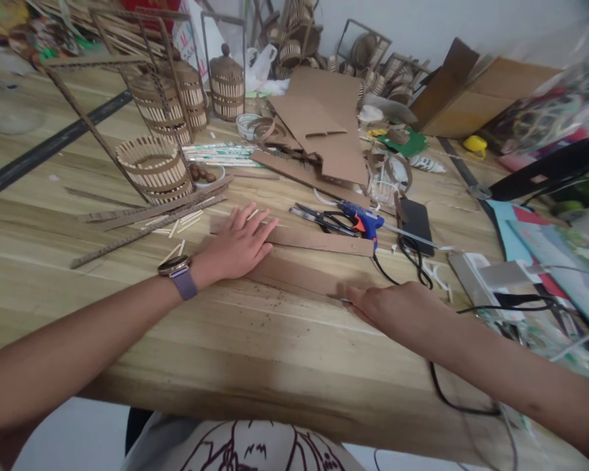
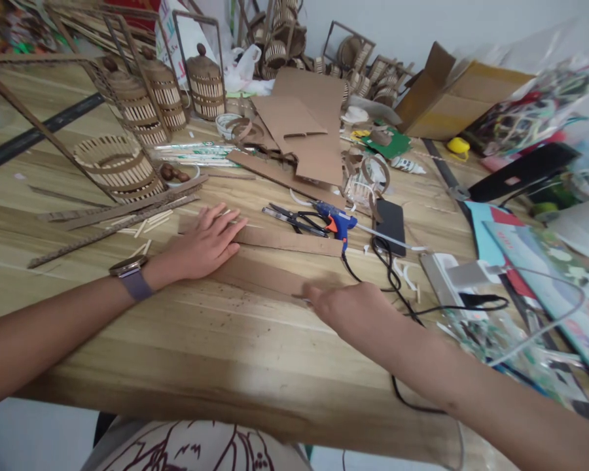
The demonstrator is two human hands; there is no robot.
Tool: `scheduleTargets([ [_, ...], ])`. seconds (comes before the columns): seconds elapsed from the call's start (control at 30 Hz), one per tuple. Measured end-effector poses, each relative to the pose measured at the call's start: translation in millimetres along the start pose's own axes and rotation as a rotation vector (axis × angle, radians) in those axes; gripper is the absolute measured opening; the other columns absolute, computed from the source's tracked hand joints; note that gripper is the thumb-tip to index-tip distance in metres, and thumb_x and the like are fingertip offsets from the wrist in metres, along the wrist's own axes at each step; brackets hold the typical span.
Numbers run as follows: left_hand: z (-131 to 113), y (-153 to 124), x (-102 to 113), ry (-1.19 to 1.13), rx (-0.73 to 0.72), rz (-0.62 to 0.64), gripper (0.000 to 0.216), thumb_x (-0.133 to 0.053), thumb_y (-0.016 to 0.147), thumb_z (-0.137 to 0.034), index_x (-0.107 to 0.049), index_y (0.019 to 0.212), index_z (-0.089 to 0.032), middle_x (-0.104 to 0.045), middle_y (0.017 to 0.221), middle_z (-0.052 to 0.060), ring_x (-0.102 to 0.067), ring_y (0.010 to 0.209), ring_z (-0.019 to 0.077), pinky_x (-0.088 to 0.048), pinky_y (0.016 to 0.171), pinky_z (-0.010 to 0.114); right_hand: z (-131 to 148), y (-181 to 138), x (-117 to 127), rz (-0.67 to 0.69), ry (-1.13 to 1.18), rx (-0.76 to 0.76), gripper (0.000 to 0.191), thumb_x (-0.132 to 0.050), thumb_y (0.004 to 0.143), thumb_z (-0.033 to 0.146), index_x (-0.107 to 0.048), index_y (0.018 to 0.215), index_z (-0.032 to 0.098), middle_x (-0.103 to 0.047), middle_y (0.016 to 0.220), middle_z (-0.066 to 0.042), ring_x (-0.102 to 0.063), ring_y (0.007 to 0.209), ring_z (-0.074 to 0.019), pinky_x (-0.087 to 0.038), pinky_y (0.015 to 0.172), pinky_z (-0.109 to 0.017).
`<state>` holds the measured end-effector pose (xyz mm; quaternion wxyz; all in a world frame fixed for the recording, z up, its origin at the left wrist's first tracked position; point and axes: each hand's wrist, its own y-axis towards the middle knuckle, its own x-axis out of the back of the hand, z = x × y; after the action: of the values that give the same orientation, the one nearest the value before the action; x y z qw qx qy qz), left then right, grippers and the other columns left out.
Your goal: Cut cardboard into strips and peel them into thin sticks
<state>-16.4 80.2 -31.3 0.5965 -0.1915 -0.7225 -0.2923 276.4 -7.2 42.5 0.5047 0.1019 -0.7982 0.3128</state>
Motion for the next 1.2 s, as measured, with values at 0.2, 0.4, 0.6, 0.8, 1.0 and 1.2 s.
scheduleTargets([
  [0.2, 0.4, 0.1, -0.7, 0.003, -0.002, 0.001, 0.053, -0.036, 0.102, -0.033, -0.040, 0.147, -0.006, -0.038, 0.152, 0.023, -0.023, 0.144, 0.0429, -0.019, 0.116, 0.065, -7.5, -8.7, -7.2, 0.039, 0.034, -0.030, 0.020, -0.042, 0.100, 0.024, -0.061, 0.107, 0.023, -0.071, 0.063, -0.006, -0.061, 0.048, -0.0185, -0.018, 0.044, -0.027],
  [0.4, -1.6, 0.6, -0.7, 0.020, 0.004, -0.003, 0.052, -0.037, 0.102, -0.033, -0.042, 0.146, -0.006, -0.038, 0.152, 0.023, -0.024, 0.144, 0.0428, -0.018, 0.116, 0.065, -27.0, -22.2, -16.6, 0.128, 0.106, -0.039, 0.022, -0.043, 0.101, 0.027, -0.063, 0.106, 0.024, -0.075, 0.075, -0.007, -0.068, 0.061, -0.0205, -0.026, 0.047, -0.028],
  [0.6, -4.4, 1.5, 0.3, 0.050, 0.005, -0.004, 0.052, -0.036, 0.102, -0.031, -0.042, 0.147, -0.006, -0.039, 0.152, 0.023, -0.026, 0.143, 0.0439, -0.022, 0.114, 0.066, -41.9, -22.7, -1.1, 0.121, 0.243, 0.020, 0.029, -0.039, 0.101, 0.036, -0.063, 0.109, 0.022, -0.073, 0.070, -0.005, -0.069, 0.064, -0.0212, -0.038, 0.053, -0.028],
  [0.8, 1.2, 1.6, -7.8, 0.037, 0.001, -0.050, 0.052, -0.035, 0.102, -0.033, -0.042, 0.146, -0.007, -0.042, 0.151, 0.022, -0.027, 0.142, 0.0422, -0.024, 0.114, 0.065, 9.3, 26.4, 38.9, 0.081, 0.256, 0.064, 0.029, -0.039, 0.102, 0.033, -0.059, 0.118, 0.019, -0.077, 0.091, -0.008, -0.072, 0.083, -0.0229, -0.042, 0.060, -0.027],
  [1.0, 2.5, 2.2, -10.3, -0.002, 0.016, -0.071, 0.052, -0.036, 0.101, -0.032, -0.041, 0.146, -0.006, -0.042, 0.150, 0.022, -0.027, 0.143, 0.0404, -0.023, 0.115, 0.062, 43.8, 68.0, 56.4, 0.077, 0.236, 0.048, 0.031, -0.040, 0.102, 0.037, -0.062, 0.113, 0.018, -0.077, 0.093, -0.010, -0.074, 0.082, -0.0253, -0.041, 0.055, -0.027],
  [1.2, 0.4, 2.2, -9.1, 0.015, 0.020, -0.072, 0.053, -0.036, 0.101, -0.033, -0.042, 0.146, -0.005, -0.043, 0.149, 0.022, -0.028, 0.142, 0.0419, -0.024, 0.115, 0.061, 50.3, 78.5, 56.2, 0.035, 0.161, 0.064, 0.030, -0.041, 0.102, 0.034, -0.066, 0.106, 0.017, -0.077, 0.089, -0.012, -0.074, 0.080, -0.0277, -0.045, 0.056, -0.029],
])
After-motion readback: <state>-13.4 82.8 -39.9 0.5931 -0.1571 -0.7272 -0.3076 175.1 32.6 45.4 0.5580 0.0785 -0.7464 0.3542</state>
